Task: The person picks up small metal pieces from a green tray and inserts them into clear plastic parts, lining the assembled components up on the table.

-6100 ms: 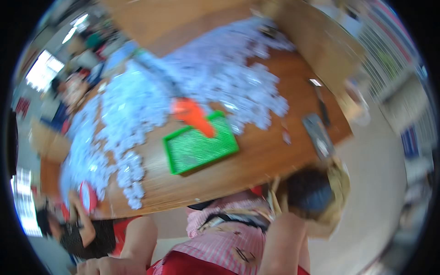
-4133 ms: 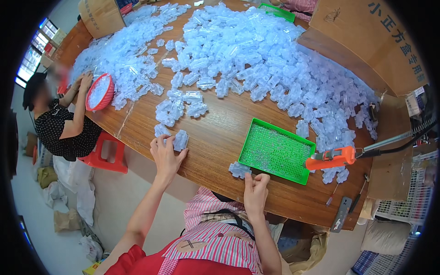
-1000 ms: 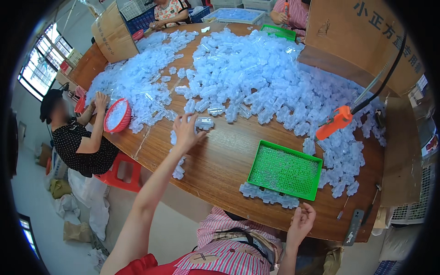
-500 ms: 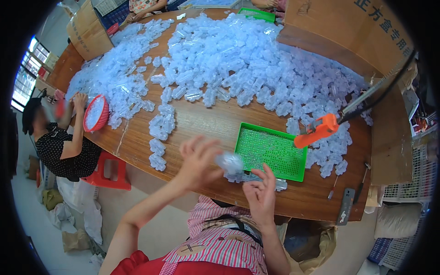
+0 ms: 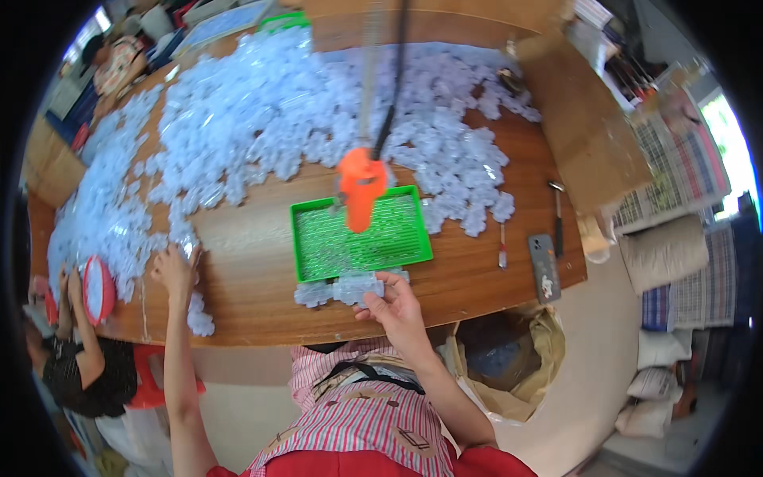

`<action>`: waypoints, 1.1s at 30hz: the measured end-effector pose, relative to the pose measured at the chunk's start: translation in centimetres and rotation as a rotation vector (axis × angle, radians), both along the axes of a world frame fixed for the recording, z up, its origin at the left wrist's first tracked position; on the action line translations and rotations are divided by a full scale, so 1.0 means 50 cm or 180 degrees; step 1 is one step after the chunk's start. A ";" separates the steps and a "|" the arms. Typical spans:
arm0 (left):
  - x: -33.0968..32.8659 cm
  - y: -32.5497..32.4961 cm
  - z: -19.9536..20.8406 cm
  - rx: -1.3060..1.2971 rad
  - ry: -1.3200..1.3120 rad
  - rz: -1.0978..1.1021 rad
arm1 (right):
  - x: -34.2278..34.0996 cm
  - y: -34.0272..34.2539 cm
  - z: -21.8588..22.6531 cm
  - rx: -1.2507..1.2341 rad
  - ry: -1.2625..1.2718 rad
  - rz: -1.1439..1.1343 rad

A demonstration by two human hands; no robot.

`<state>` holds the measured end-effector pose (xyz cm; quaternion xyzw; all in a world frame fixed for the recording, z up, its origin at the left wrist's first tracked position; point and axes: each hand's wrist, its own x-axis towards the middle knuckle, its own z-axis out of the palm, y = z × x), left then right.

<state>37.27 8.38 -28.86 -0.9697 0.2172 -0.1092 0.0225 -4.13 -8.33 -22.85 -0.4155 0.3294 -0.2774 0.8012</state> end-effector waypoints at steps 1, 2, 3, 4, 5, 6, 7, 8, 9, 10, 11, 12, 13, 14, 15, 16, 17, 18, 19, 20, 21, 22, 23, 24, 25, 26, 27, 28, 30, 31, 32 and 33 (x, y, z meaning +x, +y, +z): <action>-0.002 -0.002 -0.003 -0.0090 -0.0097 -0.0272 | -0.010 0.000 0.000 0.0008 -0.0003 -0.0112; -0.009 -0.003 -0.005 -0.0172 -0.0182 -0.0535 | -0.021 -0.004 -0.002 -0.0013 0.0024 -0.0241; -0.022 -0.004 -0.005 -0.0150 -0.0294 -0.0613 | -0.035 -0.004 -0.002 -0.0308 0.0139 -0.0425; -0.025 -0.005 -0.010 -0.0221 -0.0292 -0.0789 | -0.048 -0.005 -0.002 -0.0599 0.0260 -0.0595; -0.027 -0.009 -0.013 -0.0291 -0.0288 -0.0956 | -0.059 -0.005 -0.008 -0.0993 0.0360 -0.1009; -0.040 -0.021 0.005 -0.0321 -0.0148 -0.0942 | -0.067 -0.013 -0.007 -0.1611 0.1040 -0.1226; -0.047 -0.022 0.009 -0.0300 -0.0138 -0.0974 | -0.077 -0.024 -0.003 -0.2217 0.1731 -0.1415; -0.053 -0.015 0.011 -0.0438 -0.0110 -0.1135 | -0.096 -0.029 0.011 -0.2706 0.2562 -0.1324; -0.060 -0.021 0.016 -0.0595 -0.0085 -0.1336 | -0.109 -0.040 0.004 -0.2676 0.2589 -0.1379; -0.076 -0.029 0.022 -0.0584 -0.0076 -0.1393 | -0.121 -0.051 -0.019 -0.3309 0.2891 -0.1340; -0.101 -0.036 0.027 -0.1327 0.0323 -0.1551 | -0.128 -0.062 -0.043 -0.3943 0.3188 -0.1273; -0.133 -0.044 0.036 -0.2056 0.0745 -0.1687 | -0.129 -0.069 -0.063 -0.4126 0.3233 -0.1241; -0.174 -0.050 0.063 -0.2006 0.0963 -0.1652 | -0.127 -0.071 -0.077 -0.4106 0.3375 -0.1070; -0.220 -0.059 0.087 -0.2291 0.1604 -0.1487 | -0.127 -0.070 -0.090 -0.4087 0.3525 -0.0902; -0.254 -0.061 0.103 -0.2566 0.2220 -0.1279 | -0.123 -0.066 -0.099 -0.3932 0.3528 -0.0749; -0.272 -0.051 0.102 -0.2366 0.2288 -0.1216 | -0.116 -0.062 -0.105 -0.3922 0.3520 -0.0739; -0.296 -0.047 0.106 -0.2511 0.2572 -0.1279 | -0.109 -0.057 -0.109 -0.3530 0.3183 -0.0756; -0.326 -0.047 0.114 -0.2658 0.2858 -0.1343 | -0.109 -0.053 -0.112 -0.3140 0.2849 -0.0772; -0.351 -0.047 0.120 -0.2887 0.3170 -0.1339 | -0.110 -0.049 -0.107 -0.2813 0.2590 -0.0734; -0.365 -0.039 0.108 -0.2918 0.3306 -0.1369 | -0.115 -0.050 -0.109 -0.2969 0.2613 -0.0923; -0.378 -0.033 0.106 -0.2942 0.3421 -0.1387 | -0.117 -0.050 -0.109 -0.3117 0.2611 -0.1103; -0.392 -0.032 0.108 -0.2980 0.3541 -0.1449 | -0.124 -0.056 -0.102 -0.3488 0.2935 -0.1256; -0.408 -0.038 0.112 -0.3012 0.3642 -0.1498 | -0.123 -0.064 -0.103 -0.3417 0.3022 -0.1388; -0.425 -0.047 0.113 -0.3043 0.3748 -0.1556 | -0.124 -0.070 -0.104 -0.3346 0.3115 -0.1528; -0.444 -0.059 0.107 -0.3071 0.3812 -0.1656 | -0.133 -0.074 -0.123 -0.2788 0.2862 -0.1394; -0.465 -0.075 0.109 -0.3017 0.3996 -0.1631 | -0.134 -0.076 -0.124 -0.2786 0.2825 -0.1370; -0.483 -0.090 0.114 -0.2966 0.4174 -0.1608 | -0.131 -0.075 -0.117 -0.2474 0.2629 -0.1247; -0.498 -0.102 0.109 -0.2835 0.4187 -0.1718 | -0.129 -0.073 -0.108 -0.2164 0.2434 -0.1121; -0.529 -0.130 0.110 -0.2770 0.4269 -0.1837 | -0.126 -0.069 -0.089 -0.2588 0.2782 -0.1300; -0.545 -0.148 0.112 -0.2764 0.4328 -0.1909 | -0.130 -0.069 -0.084 -0.3065 0.3052 -0.1470; -0.558 -0.162 0.122 -0.2655 0.4197 -0.2109 | -0.135 -0.067 -0.076 -0.3103 0.3092 -0.1561; -0.569 -0.178 0.130 -0.2543 0.4082 -0.2332 | -0.140 -0.065 -0.062 -0.3090 0.3096 -0.1560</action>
